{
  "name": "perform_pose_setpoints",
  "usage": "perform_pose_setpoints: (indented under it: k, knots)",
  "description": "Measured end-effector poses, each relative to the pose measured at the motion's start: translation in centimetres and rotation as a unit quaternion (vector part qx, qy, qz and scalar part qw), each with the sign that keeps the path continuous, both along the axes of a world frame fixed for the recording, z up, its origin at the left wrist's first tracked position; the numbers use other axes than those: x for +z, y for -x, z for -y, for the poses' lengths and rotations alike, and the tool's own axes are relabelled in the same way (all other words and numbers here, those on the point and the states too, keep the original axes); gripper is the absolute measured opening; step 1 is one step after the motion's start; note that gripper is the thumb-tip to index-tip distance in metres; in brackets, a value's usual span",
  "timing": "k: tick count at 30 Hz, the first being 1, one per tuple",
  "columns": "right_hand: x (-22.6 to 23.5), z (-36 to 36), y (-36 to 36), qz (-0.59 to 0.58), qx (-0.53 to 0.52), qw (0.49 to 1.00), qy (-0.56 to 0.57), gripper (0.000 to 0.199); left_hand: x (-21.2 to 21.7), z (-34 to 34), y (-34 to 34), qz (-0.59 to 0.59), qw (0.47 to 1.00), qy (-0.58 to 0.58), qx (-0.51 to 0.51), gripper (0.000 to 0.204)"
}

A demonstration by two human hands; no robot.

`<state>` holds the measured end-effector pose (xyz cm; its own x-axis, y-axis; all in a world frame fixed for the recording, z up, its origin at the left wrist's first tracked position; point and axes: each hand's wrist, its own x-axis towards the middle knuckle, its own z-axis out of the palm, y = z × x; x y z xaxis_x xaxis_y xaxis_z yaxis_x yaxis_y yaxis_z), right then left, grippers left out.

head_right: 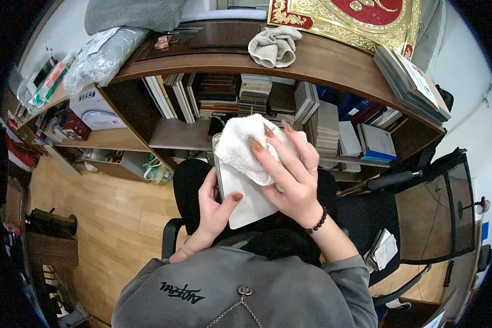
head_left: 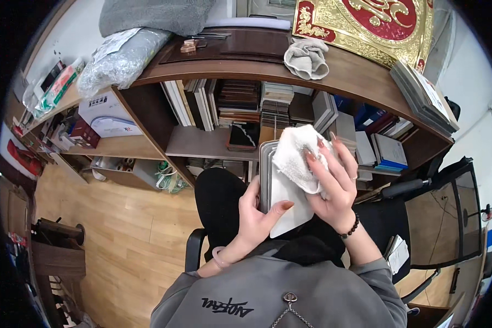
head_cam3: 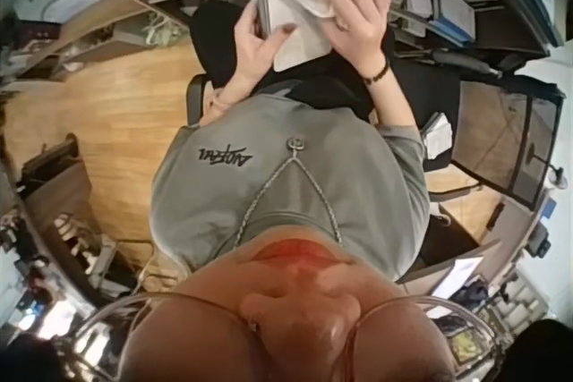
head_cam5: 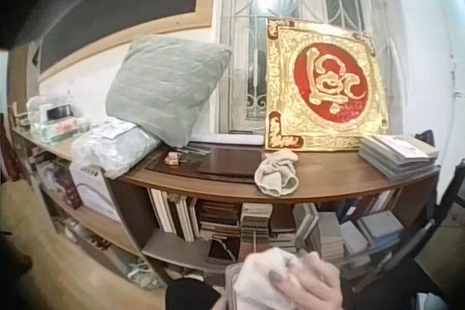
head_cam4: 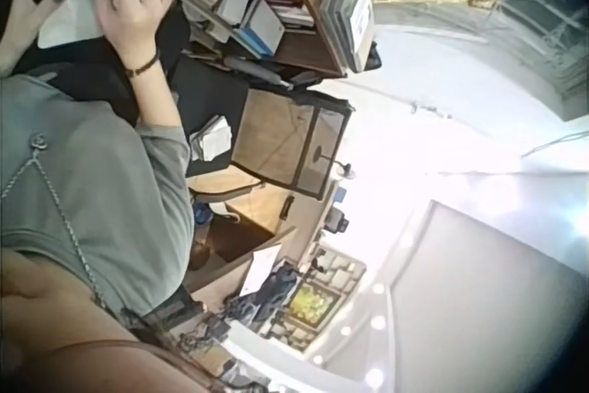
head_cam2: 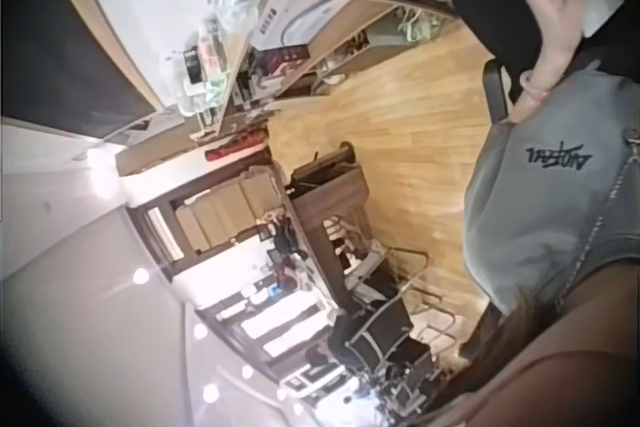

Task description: The person is cleaning and wiping flat rectangular objects using a white cloth at a workstation.

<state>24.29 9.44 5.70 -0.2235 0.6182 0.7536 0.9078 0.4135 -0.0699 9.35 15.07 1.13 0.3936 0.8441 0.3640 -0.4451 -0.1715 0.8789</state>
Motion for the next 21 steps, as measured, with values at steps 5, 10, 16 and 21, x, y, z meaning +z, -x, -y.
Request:
perform_pose_setpoints:
  k: [5, 10, 16, 21]
  knots:
    - [-2.9, 1.6, 0.5, 0.004, 0.070, 0.997, -0.019, 0.036, 0.0, -0.5, 0.8, -0.034, 0.990, -0.114, 0.077, 0.057]
    - [-1.2, 0.8, -0.9, -0.038, 0.003, 0.996, -0.085, 0.031, 0.2, 0.0, 1.5, -0.015, 0.994, -0.103, 0.040, 0.061]
    - [-2.4, 2.2, -0.3, -0.052, 0.112, 0.992, -0.028, 0.023, -7.0, -0.8, 2.1, -0.062, 0.988, 0.033, 0.139, 0.070]
    - [-1.9, 3.1, -3.7, -0.424, 0.118, 0.898, -0.019, 0.030, -2.5, -0.2, -1.8, 0.098, 0.966, 0.192, -0.141, 0.060]
